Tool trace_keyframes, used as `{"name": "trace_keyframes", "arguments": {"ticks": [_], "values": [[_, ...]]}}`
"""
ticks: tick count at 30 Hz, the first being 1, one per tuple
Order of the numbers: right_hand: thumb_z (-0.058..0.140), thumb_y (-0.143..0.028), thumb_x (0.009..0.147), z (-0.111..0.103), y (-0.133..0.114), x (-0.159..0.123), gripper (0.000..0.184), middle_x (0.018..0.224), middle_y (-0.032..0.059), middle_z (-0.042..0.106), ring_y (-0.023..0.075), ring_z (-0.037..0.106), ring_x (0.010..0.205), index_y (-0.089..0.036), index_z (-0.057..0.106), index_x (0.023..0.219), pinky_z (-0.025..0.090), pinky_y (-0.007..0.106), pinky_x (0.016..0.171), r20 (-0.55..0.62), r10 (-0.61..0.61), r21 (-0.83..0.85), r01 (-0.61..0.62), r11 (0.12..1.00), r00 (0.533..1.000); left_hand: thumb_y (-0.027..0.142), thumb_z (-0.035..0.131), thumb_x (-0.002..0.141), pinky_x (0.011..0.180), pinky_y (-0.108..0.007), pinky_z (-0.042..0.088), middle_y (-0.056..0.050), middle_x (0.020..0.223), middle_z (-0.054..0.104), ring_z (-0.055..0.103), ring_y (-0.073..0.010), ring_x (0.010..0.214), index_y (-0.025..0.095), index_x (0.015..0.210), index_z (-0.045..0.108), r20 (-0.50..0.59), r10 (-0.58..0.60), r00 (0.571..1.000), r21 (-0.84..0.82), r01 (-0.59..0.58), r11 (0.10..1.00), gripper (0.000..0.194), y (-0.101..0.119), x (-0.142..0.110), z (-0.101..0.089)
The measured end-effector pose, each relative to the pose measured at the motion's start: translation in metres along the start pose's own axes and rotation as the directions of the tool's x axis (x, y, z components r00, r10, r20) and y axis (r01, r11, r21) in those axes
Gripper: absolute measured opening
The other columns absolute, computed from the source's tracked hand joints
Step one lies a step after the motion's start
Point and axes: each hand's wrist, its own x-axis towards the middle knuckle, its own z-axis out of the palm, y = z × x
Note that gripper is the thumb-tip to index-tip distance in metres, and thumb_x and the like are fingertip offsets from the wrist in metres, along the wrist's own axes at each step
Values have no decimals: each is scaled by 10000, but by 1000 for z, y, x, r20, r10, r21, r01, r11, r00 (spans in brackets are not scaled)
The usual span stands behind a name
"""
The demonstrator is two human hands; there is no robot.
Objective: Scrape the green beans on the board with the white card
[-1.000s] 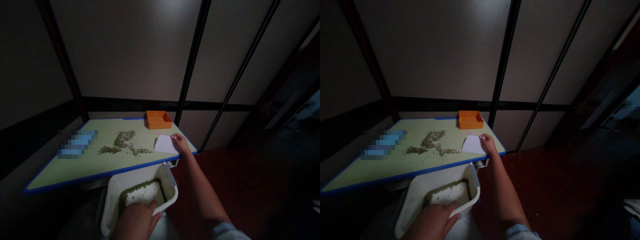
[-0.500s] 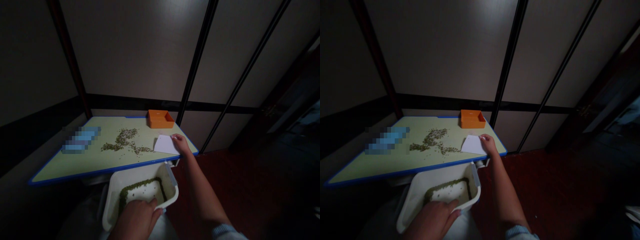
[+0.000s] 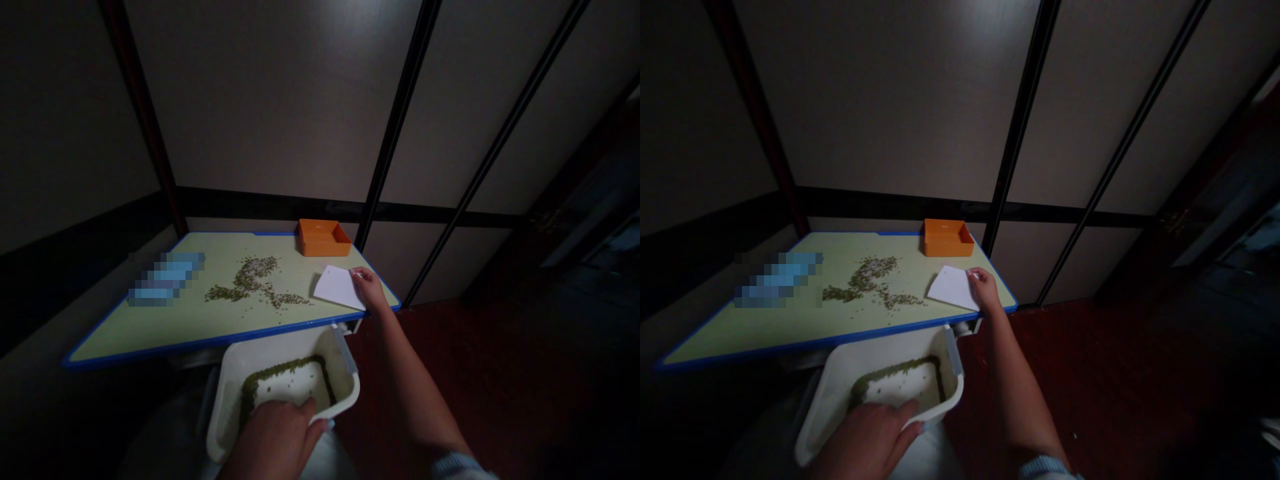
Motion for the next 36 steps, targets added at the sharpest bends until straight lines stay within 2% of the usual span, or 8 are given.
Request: {"name": "trace_keyframes", "arguments": {"ticks": [6, 13, 15, 17, 19, 21, 23, 36], "values": [[667, -594, 633, -6, -14, -17, 426, 565, -25, 535, 114, 456, 513, -185, 573, 702, 334, 232, 479, -4, 31, -5, -31, 999, 1000, 361, 398, 980, 790, -519, 558, -124, 939, 758, 716, -351, 883, 212, 1080, 679, 18, 5, 1000, -17, -5, 1000, 334, 0, -1, -2], [599, -486, 785, -22, -47, -72, 321, 586, -41, 488, 109, 447, 540, -219, 468, 664, 346, 218, 482, -150, -144, -115, 127, 985, 978, 364, 401, 973, 790, -503, 559, -132, 956, 756, 714, -365, 904, 210, 1055, 699, 11, 15, 1000, -69, -14, 998, 346, -2, 0, 2], [565, -361, 842, -22, -57, -93, 207, 634, -9, 592, 130, 548, 579, -221, 521, 696, 422, 230, 524, -101, -369, -296, 326, 898, 924, 369, 398, 972, 781, -511, 557, -135, 947, 757, 713, -371, 897, 206, 1059, 701, 18, 19, 1000, -77, -17, 997, 355, -2, 2, 3], [526, -232, 873, -20, -65, -112, 76, 805, 37, 718, 159, 675, 726, -226, 598, 850, 512, 248, 629, 124, -518, -361, 524, 771, 846, 372, 387, 976, 779, -510, 555, -135, 945, 757, 714, -370, 892, 205, 1082, 694, 18, 24, 1000, -82, -22, 996, 366, -3, 2, 3], [501, -143, 873, -15, -69, -126, 166, 947, 66, 747, 171, 711, 880, -235, 604, 963, 552, 275, 758, 311, -621, -339, 694, 635, 720, 373, 386, 976, 781, -499, 553, -136, 942, 757, 716, -365, 887, 204, 1095, 689, 18, 24, 1000, -82, -22, 996, 366, -3, 3, 2], [499, -107, 863, -10, -69, -133, 222, 990, 83, 748, 177, 713, 930, -238, 594, 1014, 558, 312, 836, 385, -683, -323, 784, 529, 620, 376, 399, 972, 784, -488, 551, -133, 941, 758, 717, -360, 882, 204, 1082, 689, 24, 23, 999, -86, -21, 996, 355, -2, 3, 2], [517, -100, 857, -6, -67, -136, 222, 993, 95, 749, 182, 715, 927, -235, 592, 1016, 562, 332, 851, 406, -706, -345, 812, 470, 581, 376, 408, 968, 777, -487, 551, -133, 940, 759, 717, -362, 876, 204, 1066, 691, 25, 23, 999, -88, -21, 996, 346, -2, 3, 2], [515, -165, 900, -5, -45, -137, 149, 988, 90, 755, 192, 711, 880, -225, 651, 886, 565, 368, 860, 432, -641, -535, 753, 384, 634, 374, 388, 970, 816, -506, 536, -134, 958, 755, 708, -369, 924, 209, 1105, 676, 39, 22, 999, -97, -18, 995, 358, -3, 2, 0]]}}
